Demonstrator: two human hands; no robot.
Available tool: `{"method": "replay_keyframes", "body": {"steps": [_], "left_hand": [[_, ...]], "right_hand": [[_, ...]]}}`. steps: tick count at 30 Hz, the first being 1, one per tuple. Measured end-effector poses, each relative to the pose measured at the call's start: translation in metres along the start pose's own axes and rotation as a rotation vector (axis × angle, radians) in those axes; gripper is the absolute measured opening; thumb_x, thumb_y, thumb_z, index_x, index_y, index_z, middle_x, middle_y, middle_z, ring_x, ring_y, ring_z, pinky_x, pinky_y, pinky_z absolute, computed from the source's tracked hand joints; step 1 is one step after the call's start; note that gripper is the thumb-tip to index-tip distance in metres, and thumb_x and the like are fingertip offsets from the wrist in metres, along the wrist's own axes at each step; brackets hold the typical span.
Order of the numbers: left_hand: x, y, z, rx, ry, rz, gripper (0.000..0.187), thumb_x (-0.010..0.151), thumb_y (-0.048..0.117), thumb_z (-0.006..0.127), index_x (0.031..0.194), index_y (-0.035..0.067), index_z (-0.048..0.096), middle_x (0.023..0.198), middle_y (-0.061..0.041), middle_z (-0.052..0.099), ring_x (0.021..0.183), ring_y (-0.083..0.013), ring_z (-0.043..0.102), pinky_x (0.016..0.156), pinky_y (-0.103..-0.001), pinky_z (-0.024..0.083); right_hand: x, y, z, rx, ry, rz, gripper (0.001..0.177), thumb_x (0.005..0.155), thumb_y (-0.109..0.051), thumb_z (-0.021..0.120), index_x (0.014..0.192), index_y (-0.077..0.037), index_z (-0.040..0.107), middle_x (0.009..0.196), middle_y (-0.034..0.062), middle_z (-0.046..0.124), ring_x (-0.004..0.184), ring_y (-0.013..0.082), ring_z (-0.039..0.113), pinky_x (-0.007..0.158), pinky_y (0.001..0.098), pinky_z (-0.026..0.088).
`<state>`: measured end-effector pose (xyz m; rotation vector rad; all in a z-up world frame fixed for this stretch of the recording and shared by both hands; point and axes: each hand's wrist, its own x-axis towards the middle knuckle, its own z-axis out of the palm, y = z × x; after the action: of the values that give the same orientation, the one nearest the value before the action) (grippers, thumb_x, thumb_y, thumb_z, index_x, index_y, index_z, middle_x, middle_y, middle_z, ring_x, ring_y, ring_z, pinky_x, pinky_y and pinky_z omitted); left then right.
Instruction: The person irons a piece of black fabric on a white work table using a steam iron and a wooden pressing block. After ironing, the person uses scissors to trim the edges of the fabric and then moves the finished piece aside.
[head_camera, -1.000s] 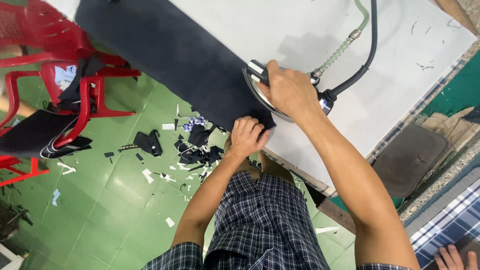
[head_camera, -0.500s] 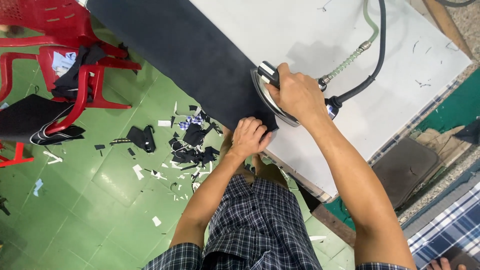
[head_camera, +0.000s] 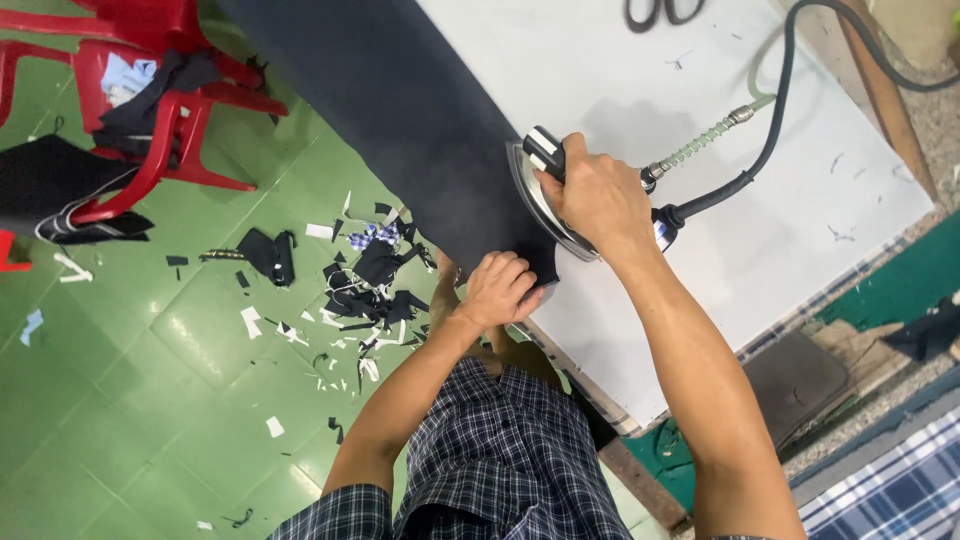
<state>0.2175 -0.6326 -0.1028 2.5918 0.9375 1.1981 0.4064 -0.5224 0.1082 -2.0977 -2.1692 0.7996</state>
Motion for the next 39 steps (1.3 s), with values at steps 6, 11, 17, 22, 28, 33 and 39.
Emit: {"method": "replay_keyframes", "body": {"steps": [6,11,17,22,28,33,39], "left_hand": [[0.009,0.002,-0.005,0.012,0.012,0.018,0.033,0.102,0.038,0.05,0.082,0.014,0.059,0.086,-0.007,0.052,0.083,-0.0285,0.059,0.073,-0.039,0.048],[0.01,0.002,-0.005,0.044,-0.031,0.031,0.035,0.103,0.04,0.047,0.083,0.013,0.059,0.086,-0.007,0.052,0.084,-0.0284,0.059,0.074,-0.039,0.048],[0.015,0.006,-0.01,0.079,-0.06,0.024,0.036,0.104,0.04,0.044,0.085,0.013,0.058,0.087,-0.008,0.051,0.086,-0.0292,0.06,0.074,-0.04,0.048],[0.014,0.004,-0.011,0.075,-0.084,0.038,0.036,0.104,0.041,0.044,0.087,0.013,0.058,0.087,-0.008,0.052,0.087,-0.0296,0.061,0.075,-0.04,0.049],[0.011,0.003,-0.009,0.072,-0.083,0.036,0.036,0.103,0.042,0.045,0.086,0.013,0.058,0.087,-0.008,0.052,0.087,-0.0295,0.061,0.076,-0.04,0.049],[0.01,0.003,-0.008,0.066,-0.083,0.031,0.036,0.103,0.04,0.045,0.084,0.013,0.059,0.087,-0.008,0.052,0.086,-0.029,0.061,0.076,-0.039,0.049],[0.007,0.004,-0.006,0.052,-0.08,0.02,0.037,0.104,0.041,0.045,0.085,0.013,0.06,0.087,-0.008,0.053,0.087,-0.0291,0.061,0.076,-0.04,0.049]], "right_hand": [[0.022,-0.001,0.001,-0.034,0.018,-0.032,0.036,0.102,-0.036,0.061,0.112,-0.002,0.057,0.073,0.0208,0.07,0.072,0.0408,0.075,0.064,0.0508,0.061],[0.025,-0.004,-0.004,0.001,0.031,-0.06,0.033,0.102,-0.036,0.06,0.107,-0.003,0.055,0.072,0.0224,0.069,0.071,0.0418,0.074,0.062,0.051,0.06],[0.026,-0.001,-0.001,0.02,0.037,-0.08,0.036,0.103,-0.039,0.059,0.104,-0.003,0.054,0.071,0.0236,0.068,0.07,0.0435,0.073,0.06,0.0528,0.059],[0.026,-0.001,-0.002,0.023,0.039,-0.09,0.037,0.104,-0.039,0.058,0.103,-0.002,0.054,0.072,0.0255,0.068,0.07,0.045,0.073,0.058,0.053,0.059],[0.028,0.001,0.001,0.025,0.048,-0.089,0.038,0.104,-0.039,0.059,0.104,-0.002,0.054,0.07,0.0246,0.067,0.069,0.0436,0.073,0.056,0.052,0.059],[0.028,0.002,0.001,0.047,0.037,-0.081,0.04,0.105,-0.041,0.058,0.105,-0.002,0.055,0.07,0.0235,0.067,0.068,0.0427,0.073,0.055,0.0499,0.059],[0.028,0.001,0.0,0.055,0.027,-0.079,0.04,0.104,-0.04,0.06,0.106,0.0,0.055,0.069,0.0242,0.067,0.068,0.0431,0.073,0.056,0.0513,0.058]]}}
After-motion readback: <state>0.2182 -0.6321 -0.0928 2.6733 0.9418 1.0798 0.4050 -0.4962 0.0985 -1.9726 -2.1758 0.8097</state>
